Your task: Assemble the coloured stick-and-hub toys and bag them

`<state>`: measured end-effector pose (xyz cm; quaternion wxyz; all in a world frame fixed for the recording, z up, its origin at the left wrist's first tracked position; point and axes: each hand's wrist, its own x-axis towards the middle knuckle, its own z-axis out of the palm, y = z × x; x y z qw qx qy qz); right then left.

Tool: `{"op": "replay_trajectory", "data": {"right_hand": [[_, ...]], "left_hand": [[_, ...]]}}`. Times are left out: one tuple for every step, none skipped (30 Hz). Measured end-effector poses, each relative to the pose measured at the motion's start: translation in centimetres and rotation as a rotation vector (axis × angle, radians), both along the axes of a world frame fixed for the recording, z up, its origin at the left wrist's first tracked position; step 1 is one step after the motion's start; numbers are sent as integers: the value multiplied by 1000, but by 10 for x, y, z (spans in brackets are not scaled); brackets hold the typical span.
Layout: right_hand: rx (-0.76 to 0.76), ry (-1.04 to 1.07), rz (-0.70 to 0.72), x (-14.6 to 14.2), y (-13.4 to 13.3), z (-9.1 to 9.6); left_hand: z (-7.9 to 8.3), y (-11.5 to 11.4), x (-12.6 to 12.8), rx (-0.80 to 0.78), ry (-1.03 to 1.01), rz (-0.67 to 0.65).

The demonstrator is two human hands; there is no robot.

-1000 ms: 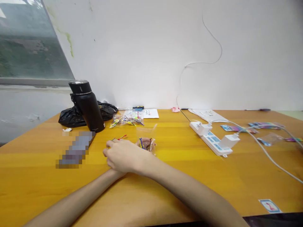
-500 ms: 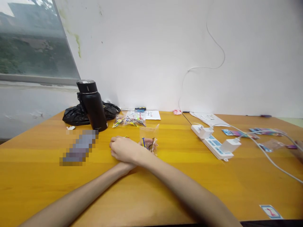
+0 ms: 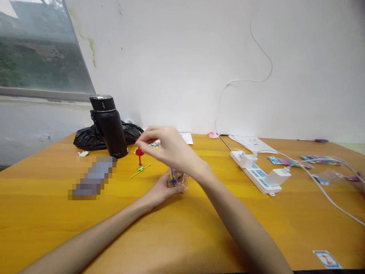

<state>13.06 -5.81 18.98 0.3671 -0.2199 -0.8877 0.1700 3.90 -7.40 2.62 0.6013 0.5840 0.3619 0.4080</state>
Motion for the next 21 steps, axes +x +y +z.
{"op": "replay_trajectory", "data": {"right_hand": [[-3, 13, -21, 8, -1, 7], [1, 27, -46, 17, -2, 13], [10, 42, -72, 26, -3, 20], [21, 54, -101, 35, -5, 26], [30, 58, -131, 44, -6, 32], [38, 58, -160, 53, -8, 38], [44, 54, -185, 61, -9, 42], [47, 45, -207, 69, -10, 46], [47, 32, -227, 75, -11, 49], [43, 16, -242, 81, -12, 51], [35, -6, -254, 86, -13, 52], [26, -32, -262, 89, -13, 53], [15, -62, -267, 92, -13, 53], [1, -96, -267, 93, -13, 53], [-15, -134, -264, 94, -13, 52], [-33, -171, -257, 94, -13, 51], [-51, -205, -246, 93, -13, 50], [-71, -237, -232, 92, -13, 49], [-91, -265, -215, 91, -13, 48], [-111, -287, -197, 90, -12, 46], [-129, -301, -180, 89, -12, 45]], "left_hand": [[0, 0, -1, 0, -20, -7], [1, 0, -1, -3, -43, -12], [2, 0, -1, -11, -69, -20], [2, 0, 0, -22, -94, -28], [3, 0, 0, -34, -115, -38], [3, 0, 1, -43, -132, -46], [4, -1, 2, -50, -144, -53], [4, -1, 2, -56, -153, -59], [4, -1, 2, -60, -159, -62], [4, -1, 2, -63, -160, -63], [4, -1, 1, -66, -158, -59], [5, -1, 1, -66, -155, -55], [5, -1, 1, -65, -154, -52], [5, -1, 0, -64, -155, -51], [6, -1, 0, -64, -158, -51], [6, -1, 0, -65, -161, -52], [7, -1, 0, -67, -164, -51], [7, -2, 0, -72, -166, -49], [8, -2, 0, -78, -169, -44], [9, -3, 0, -85, -171, -40], [9, -3, 1, -91, -175, -36]]}}
